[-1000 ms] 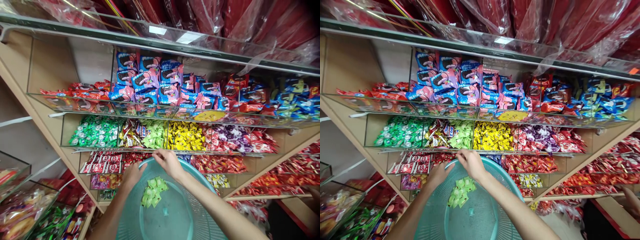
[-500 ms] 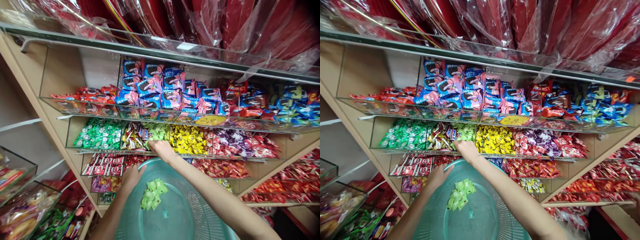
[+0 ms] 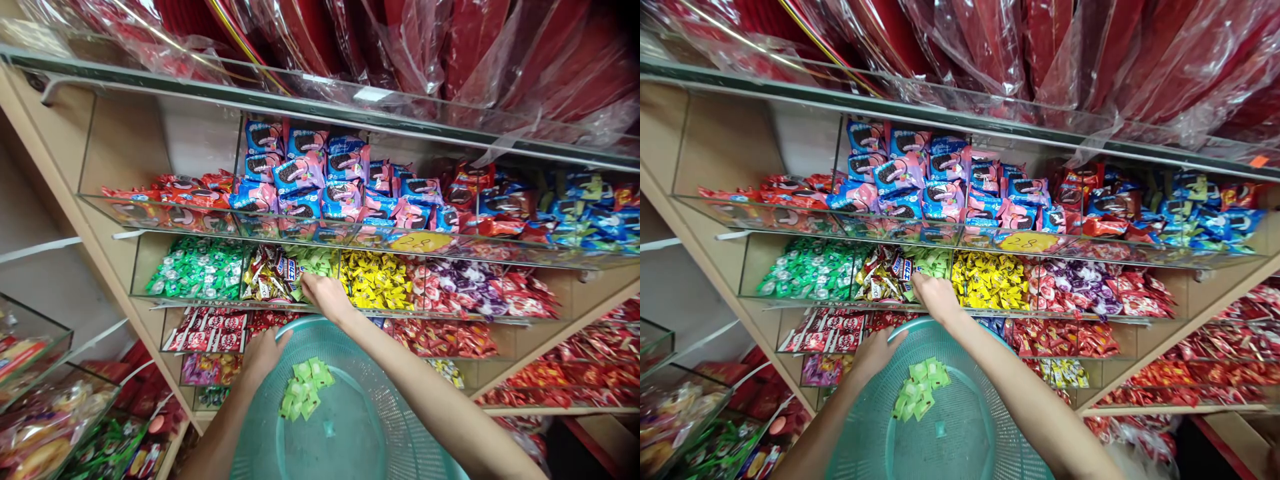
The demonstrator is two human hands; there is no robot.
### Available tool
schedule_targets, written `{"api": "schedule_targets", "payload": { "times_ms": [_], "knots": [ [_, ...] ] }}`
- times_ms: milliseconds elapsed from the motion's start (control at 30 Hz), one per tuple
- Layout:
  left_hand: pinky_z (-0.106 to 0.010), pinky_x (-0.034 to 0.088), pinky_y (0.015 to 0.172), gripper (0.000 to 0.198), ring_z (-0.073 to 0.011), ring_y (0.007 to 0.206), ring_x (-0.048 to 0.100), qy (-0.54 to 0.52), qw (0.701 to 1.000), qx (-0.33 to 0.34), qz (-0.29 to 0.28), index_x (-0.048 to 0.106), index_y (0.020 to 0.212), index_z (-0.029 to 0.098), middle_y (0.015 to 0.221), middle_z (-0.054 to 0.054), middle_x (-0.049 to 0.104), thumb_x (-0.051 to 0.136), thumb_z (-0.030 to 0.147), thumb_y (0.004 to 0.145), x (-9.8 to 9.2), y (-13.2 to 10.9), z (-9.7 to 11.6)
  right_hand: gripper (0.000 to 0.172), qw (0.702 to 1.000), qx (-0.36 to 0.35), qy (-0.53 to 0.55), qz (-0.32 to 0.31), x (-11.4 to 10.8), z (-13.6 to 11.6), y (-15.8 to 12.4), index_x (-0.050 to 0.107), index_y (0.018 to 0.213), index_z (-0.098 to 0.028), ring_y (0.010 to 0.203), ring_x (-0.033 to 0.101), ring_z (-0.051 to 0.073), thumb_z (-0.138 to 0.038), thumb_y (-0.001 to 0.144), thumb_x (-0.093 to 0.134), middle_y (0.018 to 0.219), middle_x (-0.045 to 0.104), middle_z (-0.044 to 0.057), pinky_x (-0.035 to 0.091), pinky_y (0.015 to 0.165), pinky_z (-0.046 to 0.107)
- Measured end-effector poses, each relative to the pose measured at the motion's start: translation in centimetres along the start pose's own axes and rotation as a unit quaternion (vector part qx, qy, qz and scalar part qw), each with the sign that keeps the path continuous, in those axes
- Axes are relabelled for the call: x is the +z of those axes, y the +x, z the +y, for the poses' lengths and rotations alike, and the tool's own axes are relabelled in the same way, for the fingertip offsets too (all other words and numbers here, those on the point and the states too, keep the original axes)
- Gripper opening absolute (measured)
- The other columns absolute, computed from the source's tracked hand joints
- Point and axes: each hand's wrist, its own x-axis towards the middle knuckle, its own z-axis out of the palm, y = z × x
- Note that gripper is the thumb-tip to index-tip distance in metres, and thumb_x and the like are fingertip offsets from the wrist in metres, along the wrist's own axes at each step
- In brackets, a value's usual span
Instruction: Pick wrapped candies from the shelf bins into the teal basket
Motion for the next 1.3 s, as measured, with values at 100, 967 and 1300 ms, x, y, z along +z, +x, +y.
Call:
{"api": "schedule_targets", "payload": {
  "times_ms": [100,967,1300],
  "knots": [
    [-0.029,0.042,0.076,0.059,-0.0254,0.098,0.061,0.001,1.0,-0.005,0.002,0.06,0.112,0.019,0.104,-0.013,0.067,0.026,0.06,0.086,0.1,0.1,0.0,0.021,0.996,0.017,0.055,0.075,-0.7,0.6,-0.5,0.055,0.094,-0.02,0.067,0.058,0.012,-0.027,0.093,0.035,0.082,0.064,0.004,0.031,0.059,0.021],
    [-0.03,0.043,0.074,0.056,-0.0256,0.096,0.062,0.015,1.0,0.005,0.014,0.061,0.106,0.021,0.101,-0.012,0.068,0.025,0.058,0.086,-0.6,-0.7,0.6,0.012,0.829,0.214,0.482,-0.186,13.3,-0.3,-10.3,0.055,0.062,-0.015,0.038,0.038,0.005,-0.008,0.068,0.047,0.044,0.046,-0.008,0.03,0.043,0.015],
    [-0.03,0.043,0.076,0.058,-0.0258,0.098,0.061,0.012,1.0,-0.002,0.019,0.061,0.106,0.02,0.105,-0.012,0.067,0.026,0.06,0.085,-0.9,-1.1,0.3,0.013,0.89,0.223,0.392,-0.06,13.4,0.2,-10.6,0.061,0.071,-0.015,0.05,0.048,0.01,-0.027,0.076,0.059,0.051,0.054,-0.004,0.033,0.05,0.019]
  ]
}}
